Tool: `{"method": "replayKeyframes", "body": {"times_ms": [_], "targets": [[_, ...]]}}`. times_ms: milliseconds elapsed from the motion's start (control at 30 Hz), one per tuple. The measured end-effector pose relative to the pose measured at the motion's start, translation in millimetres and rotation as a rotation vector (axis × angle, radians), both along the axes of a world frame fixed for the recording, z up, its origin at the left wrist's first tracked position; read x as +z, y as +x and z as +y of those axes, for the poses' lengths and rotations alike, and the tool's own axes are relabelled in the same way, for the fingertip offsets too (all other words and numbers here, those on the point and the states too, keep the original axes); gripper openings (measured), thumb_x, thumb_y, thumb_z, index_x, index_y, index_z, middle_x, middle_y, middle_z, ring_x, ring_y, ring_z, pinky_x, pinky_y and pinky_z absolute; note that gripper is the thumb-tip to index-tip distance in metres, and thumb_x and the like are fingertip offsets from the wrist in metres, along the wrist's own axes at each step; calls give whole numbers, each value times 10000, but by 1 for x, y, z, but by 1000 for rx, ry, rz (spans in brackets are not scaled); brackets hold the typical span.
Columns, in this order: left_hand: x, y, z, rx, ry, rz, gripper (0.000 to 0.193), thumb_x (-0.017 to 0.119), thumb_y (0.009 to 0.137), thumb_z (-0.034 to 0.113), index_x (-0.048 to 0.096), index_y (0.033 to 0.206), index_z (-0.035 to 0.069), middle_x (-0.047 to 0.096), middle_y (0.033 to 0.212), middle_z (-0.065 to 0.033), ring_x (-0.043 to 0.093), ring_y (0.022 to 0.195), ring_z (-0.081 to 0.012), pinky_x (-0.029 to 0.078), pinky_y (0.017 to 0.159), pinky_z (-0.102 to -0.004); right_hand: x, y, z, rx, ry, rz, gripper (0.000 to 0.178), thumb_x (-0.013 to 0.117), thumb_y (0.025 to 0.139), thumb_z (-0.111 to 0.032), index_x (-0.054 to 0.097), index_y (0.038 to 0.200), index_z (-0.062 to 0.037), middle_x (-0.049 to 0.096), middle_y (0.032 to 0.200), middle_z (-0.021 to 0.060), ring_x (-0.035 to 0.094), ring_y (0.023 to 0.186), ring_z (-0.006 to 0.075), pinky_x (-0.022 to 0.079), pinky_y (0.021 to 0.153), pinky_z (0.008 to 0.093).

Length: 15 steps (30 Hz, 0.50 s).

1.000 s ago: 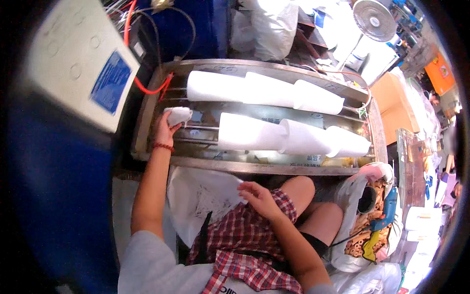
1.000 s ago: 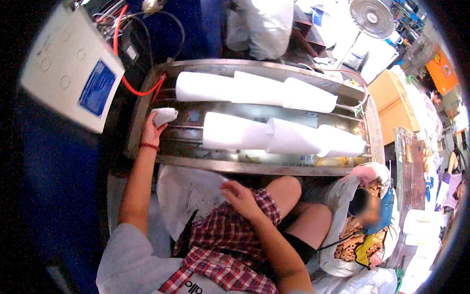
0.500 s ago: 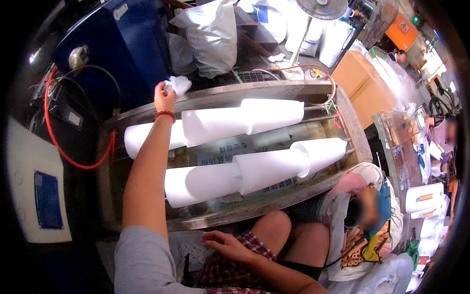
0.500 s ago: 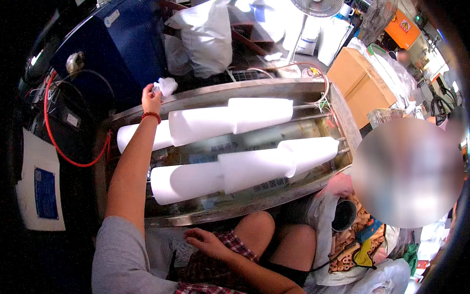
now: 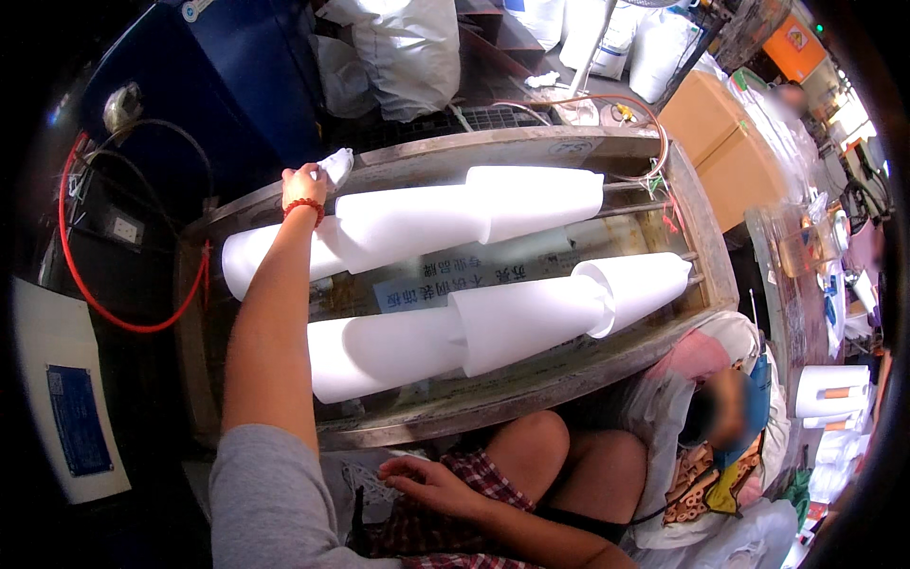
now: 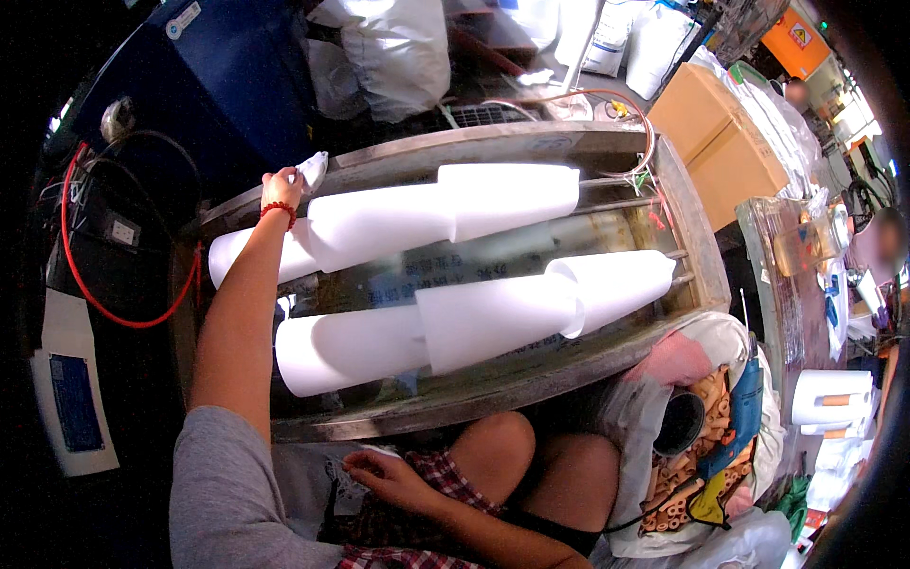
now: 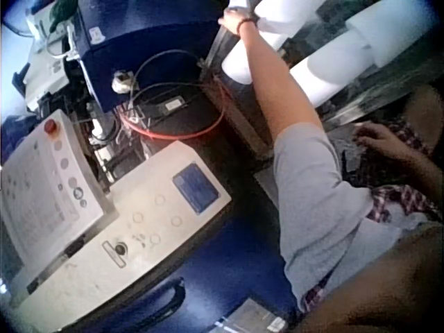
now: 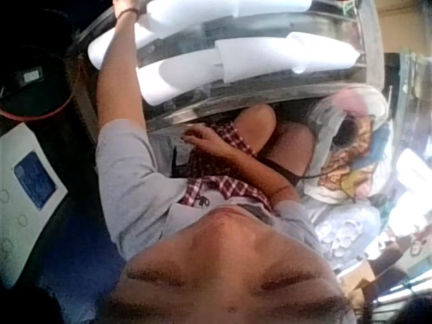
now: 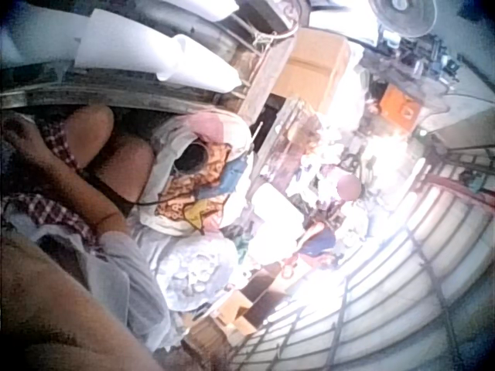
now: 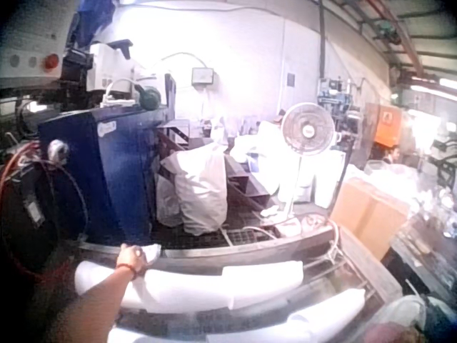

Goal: The person assembles white cylindrical parts by wiping them with a cloth, inserting smaller orange tubes, and using a drill to secure components.

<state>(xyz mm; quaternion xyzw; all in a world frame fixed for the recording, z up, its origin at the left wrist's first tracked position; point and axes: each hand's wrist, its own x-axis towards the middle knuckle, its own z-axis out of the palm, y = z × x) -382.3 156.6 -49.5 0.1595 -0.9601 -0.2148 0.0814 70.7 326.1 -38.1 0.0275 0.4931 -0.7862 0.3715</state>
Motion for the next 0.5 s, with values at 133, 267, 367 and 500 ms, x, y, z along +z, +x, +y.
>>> {"method": "replayKeyframes", "body": {"times_ms": [133,267,367,500], "targets": [[-5,8,-11,-47,17,33,457,602,829,368,549,1226,149,399,1305,-200,491,1138,-337,404,967,-373,0,-1,-2,2,89,86,287,545,923,-205,547,1139,-16,601,1043,65,550,952,126,448,828,270],[0,43,-42,-130,59,246,567,624,825,395,466,1277,93,359,1329,-205,435,1187,-339,394,980,-372,11,-5,1,15,56,-15,312,553,917,-208,539,1143,7,598,1058,79,559,977,144,455,853,285],[2,108,-109,-168,88,406,502,631,834,325,482,1245,78,377,1341,-155,458,1180,-298,412,959,-382,0,6,-7,9,67,-39,327,560,914,-218,534,1161,-5,596,1082,74,558,991,147,459,857,286],[42,259,-176,-92,105,500,397,597,878,240,482,1228,91,475,1241,-128,540,1027,-237,461,870,-343,22,6,-8,-116,106,-134,256,566,908,-203,591,1075,-10,630,996,63,581,897,134,459,835,273]]}}
